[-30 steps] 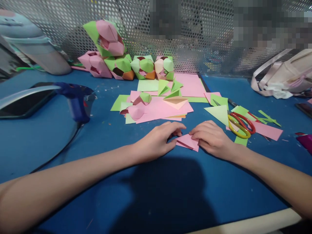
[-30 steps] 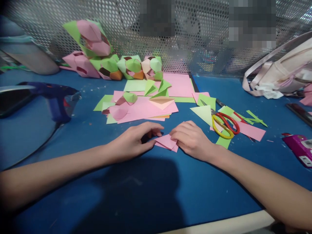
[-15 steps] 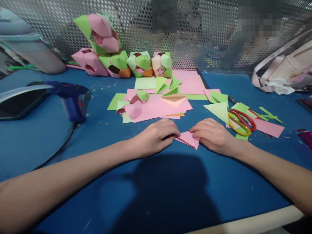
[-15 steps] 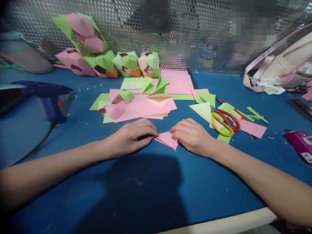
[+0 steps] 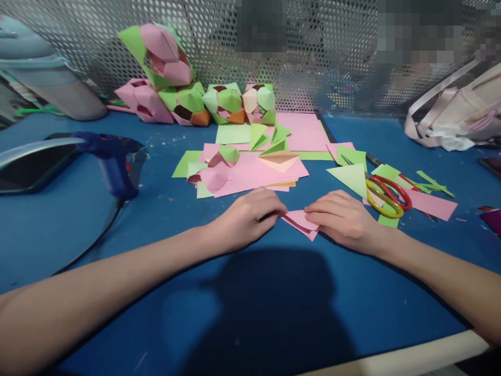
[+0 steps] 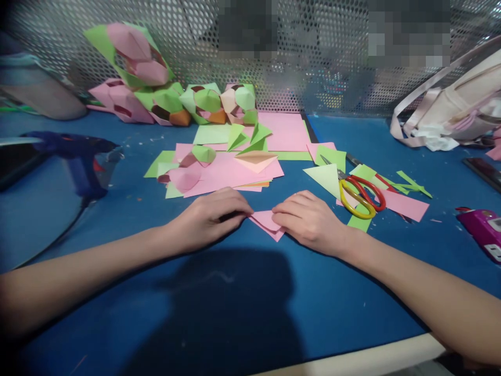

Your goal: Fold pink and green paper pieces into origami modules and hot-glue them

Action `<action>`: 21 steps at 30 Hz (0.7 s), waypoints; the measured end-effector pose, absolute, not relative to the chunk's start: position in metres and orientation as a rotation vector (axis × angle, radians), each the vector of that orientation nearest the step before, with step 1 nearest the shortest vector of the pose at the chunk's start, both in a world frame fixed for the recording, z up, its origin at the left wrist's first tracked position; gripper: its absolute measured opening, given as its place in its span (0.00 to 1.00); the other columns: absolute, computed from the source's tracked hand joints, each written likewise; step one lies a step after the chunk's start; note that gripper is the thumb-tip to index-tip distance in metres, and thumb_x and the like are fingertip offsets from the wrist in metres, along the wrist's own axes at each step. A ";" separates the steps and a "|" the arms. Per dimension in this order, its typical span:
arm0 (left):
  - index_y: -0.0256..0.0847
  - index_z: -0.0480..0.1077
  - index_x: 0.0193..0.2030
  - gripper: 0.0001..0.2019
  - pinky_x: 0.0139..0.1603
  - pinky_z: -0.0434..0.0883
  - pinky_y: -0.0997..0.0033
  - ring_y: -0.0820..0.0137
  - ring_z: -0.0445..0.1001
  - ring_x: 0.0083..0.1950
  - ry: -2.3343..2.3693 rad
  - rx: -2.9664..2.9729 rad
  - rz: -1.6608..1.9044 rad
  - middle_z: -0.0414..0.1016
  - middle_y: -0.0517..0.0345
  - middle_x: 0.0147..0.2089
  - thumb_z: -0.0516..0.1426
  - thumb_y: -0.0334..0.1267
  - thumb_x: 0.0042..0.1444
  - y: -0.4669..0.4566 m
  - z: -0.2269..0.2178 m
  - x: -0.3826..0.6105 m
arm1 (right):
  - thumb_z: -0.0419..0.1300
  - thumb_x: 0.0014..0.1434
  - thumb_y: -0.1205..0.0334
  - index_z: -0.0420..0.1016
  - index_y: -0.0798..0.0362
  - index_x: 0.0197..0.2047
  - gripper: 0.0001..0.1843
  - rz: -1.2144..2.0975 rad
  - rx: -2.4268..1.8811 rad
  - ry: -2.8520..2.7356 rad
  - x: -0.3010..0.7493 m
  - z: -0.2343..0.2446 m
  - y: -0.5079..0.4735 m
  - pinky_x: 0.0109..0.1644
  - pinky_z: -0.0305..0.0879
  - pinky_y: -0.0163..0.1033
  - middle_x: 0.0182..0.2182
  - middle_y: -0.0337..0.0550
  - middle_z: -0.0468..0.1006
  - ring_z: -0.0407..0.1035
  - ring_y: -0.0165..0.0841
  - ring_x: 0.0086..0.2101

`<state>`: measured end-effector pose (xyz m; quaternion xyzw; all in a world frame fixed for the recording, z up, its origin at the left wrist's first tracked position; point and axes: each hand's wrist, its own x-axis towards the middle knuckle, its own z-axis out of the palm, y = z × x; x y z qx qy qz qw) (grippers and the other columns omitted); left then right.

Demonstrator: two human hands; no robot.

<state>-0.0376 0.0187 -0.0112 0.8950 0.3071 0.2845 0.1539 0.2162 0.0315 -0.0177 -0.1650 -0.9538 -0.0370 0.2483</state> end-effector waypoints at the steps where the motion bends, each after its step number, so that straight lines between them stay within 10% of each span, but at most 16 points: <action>1: 0.34 0.73 0.39 0.09 0.44 0.69 0.66 0.67 0.70 0.41 0.934 2.555 0.838 0.75 0.50 0.36 0.51 0.26 0.59 0.019 -0.012 -0.038 | 0.56 0.61 0.70 0.72 0.56 0.46 0.09 -0.078 -0.464 -2.589 0.215 -0.019 0.030 0.46 0.64 0.44 0.44 0.47 0.78 0.70 0.36 0.44; 21: 0.36 0.73 0.36 0.11 0.44 0.68 0.64 0.66 0.69 0.41 0.988 2.582 0.795 0.74 0.51 0.35 0.50 0.25 0.58 0.022 -0.012 -0.039 | 0.56 0.61 0.69 0.71 0.55 0.46 0.10 -0.158 -0.473 -2.576 0.211 -0.020 0.027 0.49 0.61 0.45 0.43 0.45 0.79 0.70 0.36 0.45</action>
